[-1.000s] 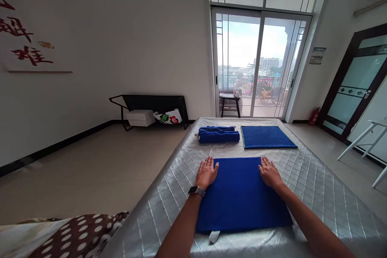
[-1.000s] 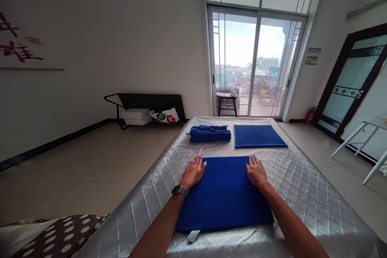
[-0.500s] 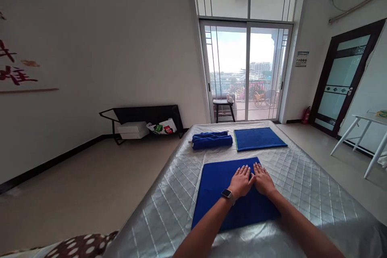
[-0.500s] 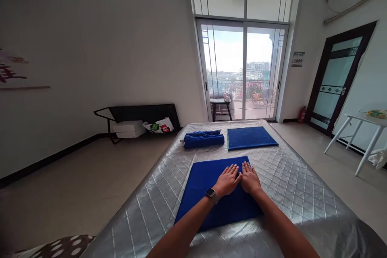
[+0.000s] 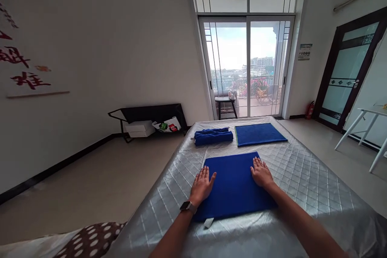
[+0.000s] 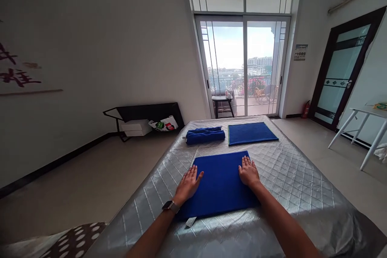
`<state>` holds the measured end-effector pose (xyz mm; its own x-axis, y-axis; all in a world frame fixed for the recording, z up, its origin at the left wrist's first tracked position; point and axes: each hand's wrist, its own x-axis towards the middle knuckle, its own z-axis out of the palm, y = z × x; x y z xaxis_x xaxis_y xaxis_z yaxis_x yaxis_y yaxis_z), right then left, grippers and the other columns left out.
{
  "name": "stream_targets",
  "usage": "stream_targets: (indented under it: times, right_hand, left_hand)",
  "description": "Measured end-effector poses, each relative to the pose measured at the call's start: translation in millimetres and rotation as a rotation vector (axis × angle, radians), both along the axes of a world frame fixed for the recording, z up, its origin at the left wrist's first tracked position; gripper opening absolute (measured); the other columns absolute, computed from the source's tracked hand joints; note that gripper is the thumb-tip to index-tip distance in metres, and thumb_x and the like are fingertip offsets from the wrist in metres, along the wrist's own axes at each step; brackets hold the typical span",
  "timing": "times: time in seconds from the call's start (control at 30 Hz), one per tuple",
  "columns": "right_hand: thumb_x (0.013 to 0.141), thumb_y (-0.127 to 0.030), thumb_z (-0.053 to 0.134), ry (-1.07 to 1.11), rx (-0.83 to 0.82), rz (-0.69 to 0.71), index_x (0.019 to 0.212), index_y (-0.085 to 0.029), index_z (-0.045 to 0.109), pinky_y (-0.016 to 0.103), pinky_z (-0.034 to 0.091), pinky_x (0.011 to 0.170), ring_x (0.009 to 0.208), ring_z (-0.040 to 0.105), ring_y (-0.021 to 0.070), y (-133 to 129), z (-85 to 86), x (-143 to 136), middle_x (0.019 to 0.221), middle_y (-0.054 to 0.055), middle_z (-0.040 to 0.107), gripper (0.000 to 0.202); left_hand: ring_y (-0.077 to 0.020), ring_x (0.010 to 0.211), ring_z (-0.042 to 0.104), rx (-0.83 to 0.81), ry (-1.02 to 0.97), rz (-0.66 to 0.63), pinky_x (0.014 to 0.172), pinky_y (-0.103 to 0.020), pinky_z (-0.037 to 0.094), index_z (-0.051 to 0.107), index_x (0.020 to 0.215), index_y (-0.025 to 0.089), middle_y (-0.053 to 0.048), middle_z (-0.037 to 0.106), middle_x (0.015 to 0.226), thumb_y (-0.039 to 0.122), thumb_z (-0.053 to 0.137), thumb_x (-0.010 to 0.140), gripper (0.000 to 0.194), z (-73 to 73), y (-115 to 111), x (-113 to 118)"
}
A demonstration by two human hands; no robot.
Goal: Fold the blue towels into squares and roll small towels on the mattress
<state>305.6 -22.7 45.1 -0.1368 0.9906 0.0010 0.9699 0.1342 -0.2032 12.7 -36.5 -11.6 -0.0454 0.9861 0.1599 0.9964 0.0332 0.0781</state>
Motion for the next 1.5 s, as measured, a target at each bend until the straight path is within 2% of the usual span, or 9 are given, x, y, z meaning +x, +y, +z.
stream_targets:
  times: [0.1, 0.53, 0.63, 0.77, 0.9, 1.07, 1.23, 1.37, 1.5]
  right_hand:
    - [0.102, -0.033, 0.023, -0.002, -0.004, -0.011, 0.156, -0.004, 0.025, 0.039, 0.011, 0.122, 0.152, 0.015, 0.0194, -2, 4.8, -1, 0.162, 0.015, 0.024, 0.061]
    - [0.102, -0.041, 0.020, -0.030, 0.042, 0.033, 0.156, -0.006, 0.025, 0.040, 0.015, 0.122, 0.151, 0.017, 0.0215, -55, -12.9, 11, 0.162, 0.013, 0.023, 0.064]
    - [0.102, -0.038, 0.022, -0.030, 0.049, 0.039, 0.155, -0.004, 0.027, 0.039, 0.016, 0.122, 0.151, 0.017, 0.0216, -55, -9.9, 9, 0.162, 0.014, 0.024, 0.063]
    - [0.100, -0.030, 0.025, -0.058, 0.056, 0.064, 0.155, -0.004, 0.027, 0.040, 0.016, 0.122, 0.151, 0.018, 0.0217, -53, -13.9, 13, 0.162, 0.014, 0.023, 0.061]
    - [0.096, -0.020, 0.030, -0.079, 0.087, 0.126, 0.156, -0.009, 0.026, 0.040, 0.016, 0.122, 0.152, 0.016, 0.0211, -50, -24.9, 19, 0.163, 0.011, 0.021, 0.062]
    - [0.100, -0.029, 0.026, -0.042, 0.111, 0.089, 0.156, -0.008, 0.026, 0.044, 0.020, 0.121, 0.151, 0.020, 0.0230, -48, -28.5, 16, 0.161, 0.015, 0.024, 0.060]
    - [0.101, -0.030, 0.023, -0.005, 0.140, 0.065, 0.154, -0.007, 0.031, 0.045, 0.020, 0.121, 0.150, 0.022, 0.0218, -50, -25.9, 12, 0.159, 0.016, 0.028, 0.058]
    - [0.101, -0.029, 0.022, -0.020, 0.147, 0.061, 0.153, -0.004, 0.033, 0.044, 0.018, 0.121, 0.150, 0.021, 0.0222, -51, -21.7, 10, 0.159, 0.017, 0.029, 0.058]
    - [0.102, -0.027, 0.022, -0.014, 0.118, 0.043, 0.153, -0.006, 0.034, 0.044, 0.014, 0.122, 0.150, 0.020, 0.0219, -57, -13.8, 8, 0.160, 0.016, 0.027, 0.057]
  left_hand:
    - [-0.0294, 0.148, 0.030, 0.009, 0.003, 0.018, 0.120, -0.049, 0.026, 0.036, 0.151, 0.005, -0.020, 0.036, 0.157, 0.053, 0.013, 0.101, 0.073, 2.0, -10, -15]
    - [-0.0300, 0.146, 0.033, 0.066, 0.050, 0.042, 0.120, -0.047, 0.027, 0.040, 0.147, -0.002, -0.022, 0.037, 0.155, 0.043, 0.025, 0.100, 0.067, 20.4, -17, 3]
    - [-0.0289, 0.144, 0.037, 0.107, 0.032, -0.125, 0.118, -0.045, 0.033, 0.041, 0.147, 0.001, -0.022, 0.041, 0.153, 0.046, 0.023, 0.101, 0.067, 25.2, -20, 50]
    - [-0.0259, 0.144, 0.038, 0.110, 0.014, -0.504, 0.117, -0.045, 0.035, 0.039, 0.150, 0.010, -0.018, 0.045, 0.152, 0.044, 0.023, 0.103, 0.061, 21.5, -23, 146]
    - [-0.0238, 0.146, 0.035, 0.103, 0.022, -0.591, 0.119, -0.046, 0.031, 0.030, 0.155, 0.015, -0.015, 0.040, 0.156, 0.039, 0.024, 0.104, 0.057, 17.3, -25, 193]
    - [-0.0243, 0.149, 0.028, 0.055, 0.005, -0.469, 0.121, -0.045, 0.028, 0.036, 0.152, 0.011, -0.014, 0.036, 0.158, 0.047, 0.015, 0.104, 0.064, 17.7, -40, 153]
    - [-0.0288, 0.149, 0.026, 0.016, 0.046, -0.185, 0.120, -0.049, 0.026, 0.035, 0.152, 0.009, -0.016, 0.036, 0.158, 0.057, 0.015, 0.101, 0.073, 2.6, -62, 61]
    - [-0.0297, 0.149, 0.028, 0.027, 0.062, -0.105, 0.120, -0.050, 0.027, 0.033, 0.153, 0.006, -0.019, 0.034, 0.158, 0.052, 0.018, 0.101, 0.071, -16.5, -78, -3]
    - [-0.0286, 0.148, 0.031, 0.073, 0.043, -0.090, 0.119, -0.049, 0.028, 0.030, 0.153, 0.005, -0.022, 0.035, 0.157, 0.052, 0.023, 0.101, 0.070, -25.2, -87, -20]
